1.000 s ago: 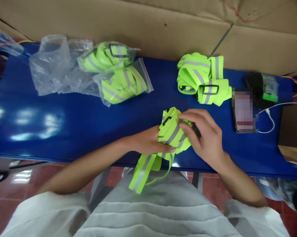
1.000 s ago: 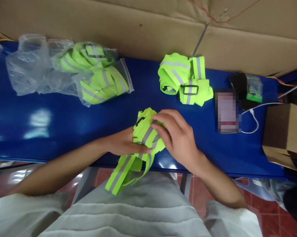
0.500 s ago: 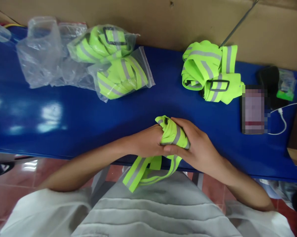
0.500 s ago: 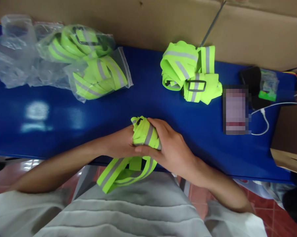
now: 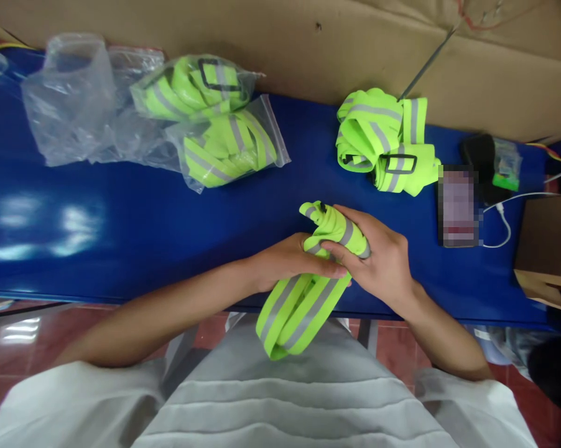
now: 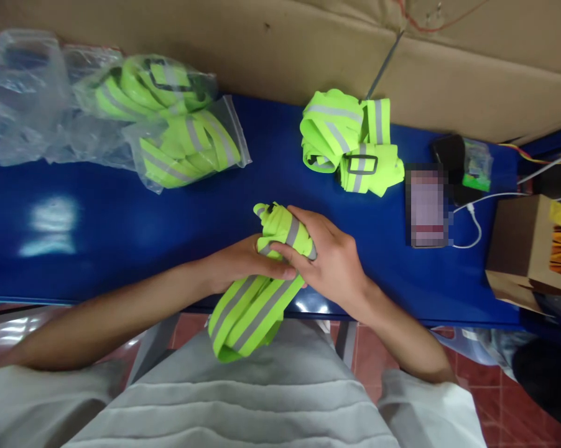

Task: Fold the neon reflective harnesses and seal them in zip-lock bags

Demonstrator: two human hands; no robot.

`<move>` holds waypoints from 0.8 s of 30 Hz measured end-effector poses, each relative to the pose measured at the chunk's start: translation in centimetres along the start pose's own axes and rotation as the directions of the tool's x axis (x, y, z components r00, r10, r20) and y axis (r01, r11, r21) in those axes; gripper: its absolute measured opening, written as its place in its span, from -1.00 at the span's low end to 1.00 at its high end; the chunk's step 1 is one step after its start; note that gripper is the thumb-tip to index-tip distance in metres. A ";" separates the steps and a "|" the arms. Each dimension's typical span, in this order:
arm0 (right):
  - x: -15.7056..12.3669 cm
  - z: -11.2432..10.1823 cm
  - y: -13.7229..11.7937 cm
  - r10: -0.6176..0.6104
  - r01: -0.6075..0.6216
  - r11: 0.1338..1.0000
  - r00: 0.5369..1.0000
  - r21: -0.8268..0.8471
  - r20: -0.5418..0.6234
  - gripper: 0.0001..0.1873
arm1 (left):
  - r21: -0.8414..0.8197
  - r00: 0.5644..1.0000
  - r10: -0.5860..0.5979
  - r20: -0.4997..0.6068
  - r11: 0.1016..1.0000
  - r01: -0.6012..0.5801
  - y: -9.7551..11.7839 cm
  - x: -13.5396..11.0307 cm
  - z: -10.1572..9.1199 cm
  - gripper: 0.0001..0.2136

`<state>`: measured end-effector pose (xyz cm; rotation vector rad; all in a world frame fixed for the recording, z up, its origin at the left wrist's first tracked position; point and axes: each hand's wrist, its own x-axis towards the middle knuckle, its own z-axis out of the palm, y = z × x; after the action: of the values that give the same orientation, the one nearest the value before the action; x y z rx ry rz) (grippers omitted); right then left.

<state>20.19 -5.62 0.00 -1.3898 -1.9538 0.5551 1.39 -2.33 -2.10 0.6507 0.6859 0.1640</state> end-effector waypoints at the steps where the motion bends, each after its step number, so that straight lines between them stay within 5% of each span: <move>1: 0.0 -0.1 -0.1 0.023 -0.023 1.000 1.000 0.001 -0.013 -0.55 | 0.008 0.999 0.005 0.032 1.000 -0.005 -0.3 0.2 0.0 -0.67; 8: 0.6 -1.2 -0.2 0.318 -0.330 0.906 0.944 0.265 0.088 -0.72 | 0.114 0.981 0.159 0.113 0.979 -0.172 -0.5 0.2 0.2 -0.76; 13: 1.1 -1.5 0.7 0.436 -0.521 0.623 0.851 0.583 0.293 -0.72 | 0.413 0.983 0.140 0.114 0.894 -0.175 1.5 -0.5 -0.7 -0.81; 19: 1.2 -1.8 1.0 0.444 -0.640 0.320 0.753 0.699 0.487 -0.62 | 0.481 0.975 0.155 0.162 0.850 -0.215 1.9 -0.7 -1.7 -0.77; 22: 1.3 -1.7 1.2 0.376 -0.708 0.273 0.701 0.651 0.606 -0.49 | 0.581 0.950 0.257 0.179 0.751 -0.313 1.5 -0.7 -1.7 -0.80; 24: 1.2 -1.3 1.4 0.384 -0.685 0.339 0.727 0.645 0.570 -0.45 | 0.616 0.929 0.315 0.196 0.698 -0.367 1.3 -0.7 -1.7 -0.81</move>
<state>21.78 -4.07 0.27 -1.2726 -0.9882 1.8811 -0.15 -0.76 -1.92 1.4562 0.5319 0.2495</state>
